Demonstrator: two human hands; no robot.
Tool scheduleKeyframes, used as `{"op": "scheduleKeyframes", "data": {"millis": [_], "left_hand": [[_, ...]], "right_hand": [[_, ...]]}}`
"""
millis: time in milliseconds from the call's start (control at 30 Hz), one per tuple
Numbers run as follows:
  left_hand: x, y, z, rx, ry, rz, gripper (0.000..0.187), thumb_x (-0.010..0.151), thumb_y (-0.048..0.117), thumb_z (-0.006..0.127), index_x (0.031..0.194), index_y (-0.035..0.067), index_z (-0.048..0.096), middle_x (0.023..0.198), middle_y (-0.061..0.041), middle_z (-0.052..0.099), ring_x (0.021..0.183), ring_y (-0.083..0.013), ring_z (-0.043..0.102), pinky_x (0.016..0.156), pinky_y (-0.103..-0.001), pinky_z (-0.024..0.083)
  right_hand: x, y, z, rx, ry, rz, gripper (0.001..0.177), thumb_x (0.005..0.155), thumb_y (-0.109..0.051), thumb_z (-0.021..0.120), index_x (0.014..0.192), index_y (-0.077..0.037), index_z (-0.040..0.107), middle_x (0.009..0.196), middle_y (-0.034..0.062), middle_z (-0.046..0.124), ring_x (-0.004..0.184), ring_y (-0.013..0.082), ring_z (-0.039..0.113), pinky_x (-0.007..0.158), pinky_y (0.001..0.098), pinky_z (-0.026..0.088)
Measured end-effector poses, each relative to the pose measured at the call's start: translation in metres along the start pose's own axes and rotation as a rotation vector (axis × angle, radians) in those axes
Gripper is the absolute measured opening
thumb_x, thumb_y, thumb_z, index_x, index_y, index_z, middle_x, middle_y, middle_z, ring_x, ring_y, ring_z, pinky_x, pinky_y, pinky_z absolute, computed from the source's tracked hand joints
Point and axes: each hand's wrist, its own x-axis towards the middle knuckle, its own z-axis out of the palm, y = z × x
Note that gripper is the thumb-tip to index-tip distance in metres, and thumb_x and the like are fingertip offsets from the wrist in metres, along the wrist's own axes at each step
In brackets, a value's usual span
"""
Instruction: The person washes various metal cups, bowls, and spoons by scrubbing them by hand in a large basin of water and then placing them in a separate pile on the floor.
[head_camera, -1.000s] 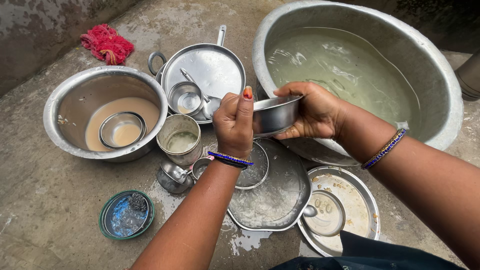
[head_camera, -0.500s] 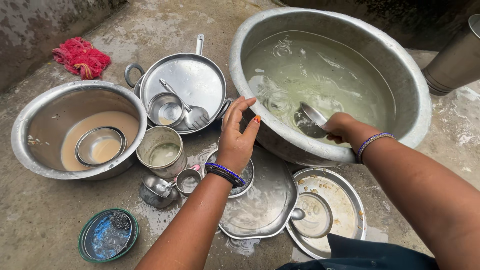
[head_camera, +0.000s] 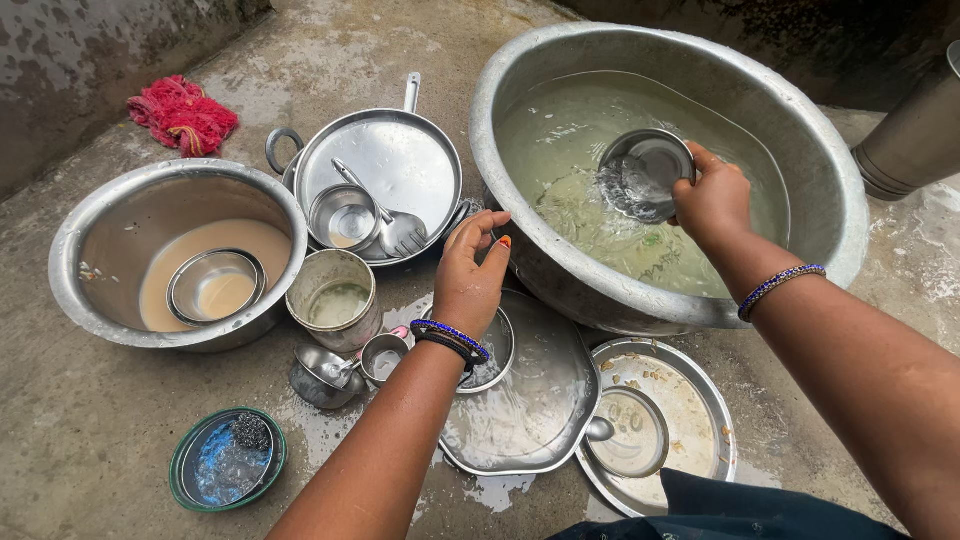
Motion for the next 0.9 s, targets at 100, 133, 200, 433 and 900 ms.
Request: {"op": "scheduleKeyframes", "data": {"millis": [100, 133, 200, 433, 900], "left_hand": [[0.000, 0.003, -0.002, 0.021, 0.023, -0.031, 0.033, 0.092, 0.012, 0.064, 0.124, 0.013, 0.070, 0.133, -0.008, 0.066, 0.110, -0.0205, 0.065, 0.100, -0.034, 0.051], [0.000, 0.003, -0.003, 0.023, 0.029, -0.031, 0.033, 0.092, 0.012, 0.064, 0.124, 0.013, 0.070, 0.133, -0.008, 0.066, 0.110, -0.0205, 0.065, 0.100, -0.034, 0.051], [0.000, 0.003, -0.005, 0.023, 0.023, -0.050, 0.034, 0.092, 0.013, 0.065, 0.125, 0.012, 0.068, 0.133, -0.009, 0.065, 0.108, -0.0198, 0.067, 0.095, -0.034, 0.053], [0.003, 0.001, -0.018, 0.131, 0.034, -0.137, 0.042, 0.090, 0.019, 0.064, 0.132, 0.011, 0.064, 0.131, -0.011, 0.067, 0.096, -0.0196, 0.074, 0.090, -0.034, 0.056], [0.060, 0.138, -0.192, 0.149, -0.224, -0.733, 0.018, 0.099, 0.012, 0.054, 0.114, 0.004, 0.061, 0.084, -0.019, 0.075, 0.067, -0.0282, 0.076, 0.054, -0.039, 0.064]], "right_hand": [[0.005, -0.009, -0.009, -0.109, 0.142, -0.392, 0.059, 0.094, 0.003, 0.063, 0.149, -0.020, 0.062, 0.122, 0.0210, 0.060, 0.091, 0.0285, 0.071, 0.073, 0.0383, 0.061], [0.004, -0.012, -0.009, -0.156, 0.217, -0.608, 0.061, 0.097, 0.005, 0.064, 0.153, -0.021, 0.063, 0.125, 0.0183, 0.060, 0.104, 0.0310, 0.070, 0.087, 0.0428, 0.060], [-0.002, -0.022, -0.017, -0.218, 0.252, -0.722, 0.065, 0.094, 0.006, 0.063, 0.153, -0.019, 0.062, 0.132, 0.0237, 0.056, 0.111, 0.0369, 0.065, 0.089, 0.0447, 0.059], [-0.021, -0.060, -0.027, -0.288, 0.316, -0.816, 0.068, 0.090, 0.008, 0.063, 0.155, -0.011, 0.059, 0.120, 0.0228, 0.061, 0.101, 0.0372, 0.070, 0.086, 0.0441, 0.061], [-0.149, -0.223, 0.036, 0.685, -0.944, 0.057, 0.027, 0.101, -0.018, 0.060, 0.118, 0.004, 0.060, 0.092, 0.0123, 0.070, 0.072, 0.0175, 0.068, 0.059, 0.0257, 0.057]]}}
